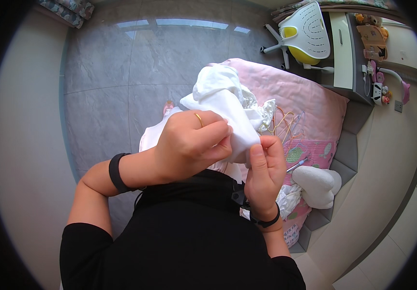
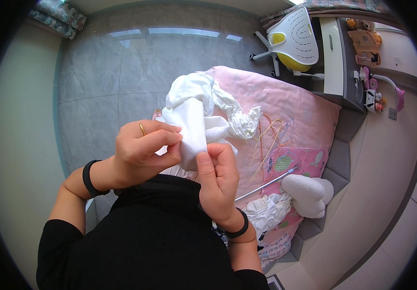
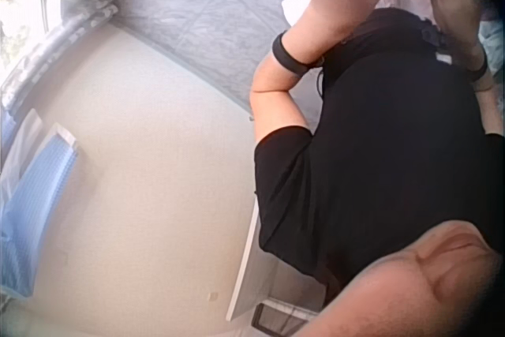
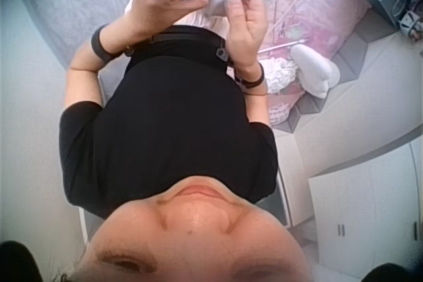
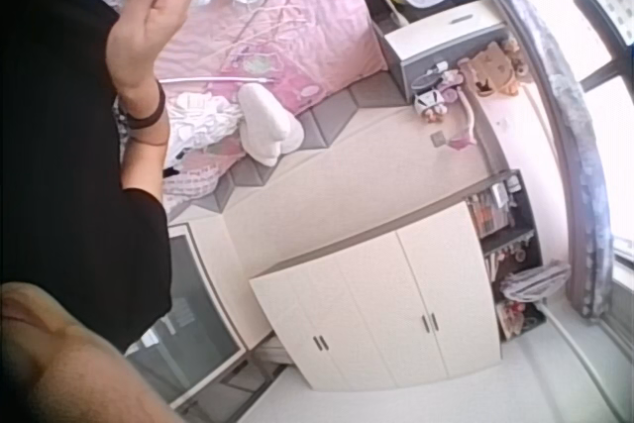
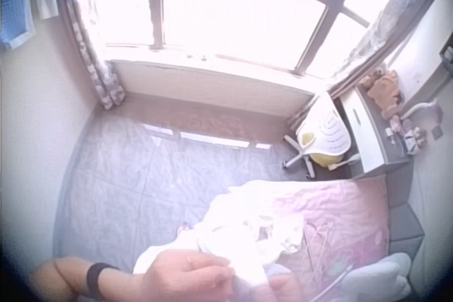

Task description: The person hangs a blue checkered garment and white t-shirts on a high rod near a window using hangers and a reacher tool.

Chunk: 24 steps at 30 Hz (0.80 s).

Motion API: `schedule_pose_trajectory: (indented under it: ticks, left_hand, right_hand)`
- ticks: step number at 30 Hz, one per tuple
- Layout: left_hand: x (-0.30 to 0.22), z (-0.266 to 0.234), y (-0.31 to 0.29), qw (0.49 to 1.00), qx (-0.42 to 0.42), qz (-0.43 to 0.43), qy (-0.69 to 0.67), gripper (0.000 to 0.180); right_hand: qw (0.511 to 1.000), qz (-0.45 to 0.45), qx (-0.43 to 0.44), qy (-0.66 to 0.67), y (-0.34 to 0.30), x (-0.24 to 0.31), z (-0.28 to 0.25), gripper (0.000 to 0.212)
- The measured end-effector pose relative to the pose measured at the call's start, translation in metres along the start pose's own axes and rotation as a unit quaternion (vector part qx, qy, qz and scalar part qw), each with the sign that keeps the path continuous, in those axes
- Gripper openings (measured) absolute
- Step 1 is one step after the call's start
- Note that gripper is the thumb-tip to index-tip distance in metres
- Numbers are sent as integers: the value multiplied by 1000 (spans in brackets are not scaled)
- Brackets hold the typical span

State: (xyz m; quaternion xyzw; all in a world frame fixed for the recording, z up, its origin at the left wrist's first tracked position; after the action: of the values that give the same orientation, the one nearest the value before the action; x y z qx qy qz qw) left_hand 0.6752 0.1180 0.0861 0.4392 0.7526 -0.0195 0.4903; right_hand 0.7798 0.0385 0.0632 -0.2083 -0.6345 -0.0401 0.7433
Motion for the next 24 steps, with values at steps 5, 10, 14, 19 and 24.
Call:
schedule_pose_trajectory:
  ticks: [5,10,14,19,24]
  left_hand:
    - [16,-1,1,991,-7,-93,-98,13]
    - [33,9,-4,949,35,-181,-256,14]
    - [39,14,-7,914,54,-224,-333,15]
    - [49,21,-14,842,82,-299,-441,14]
    - [54,10,-12,861,60,-292,-412,5]
  right_hand:
    - [1000,-4,-9,20,0,-1,-6,11]
    - [999,-1,-25,45,0,-5,-16,10]
    - [997,2,-29,65,0,-7,-17,13]
    - [998,3,-19,65,0,-9,-15,13]
    - [997,5,-27,72,2,-10,-17,13]
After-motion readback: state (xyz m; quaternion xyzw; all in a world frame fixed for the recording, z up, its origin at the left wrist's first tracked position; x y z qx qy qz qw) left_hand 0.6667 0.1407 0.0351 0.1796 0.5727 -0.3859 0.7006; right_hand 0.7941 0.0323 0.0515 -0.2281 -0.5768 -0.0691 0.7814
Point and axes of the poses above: each hand's wrist, its own y-axis towards the middle knuckle, its own z-axis out of the palm, x = y × z, the point moved 8 cm from there along y, towards the middle knuckle, and after that the axes turned 5 degrees about x, right-handed, at the moved point
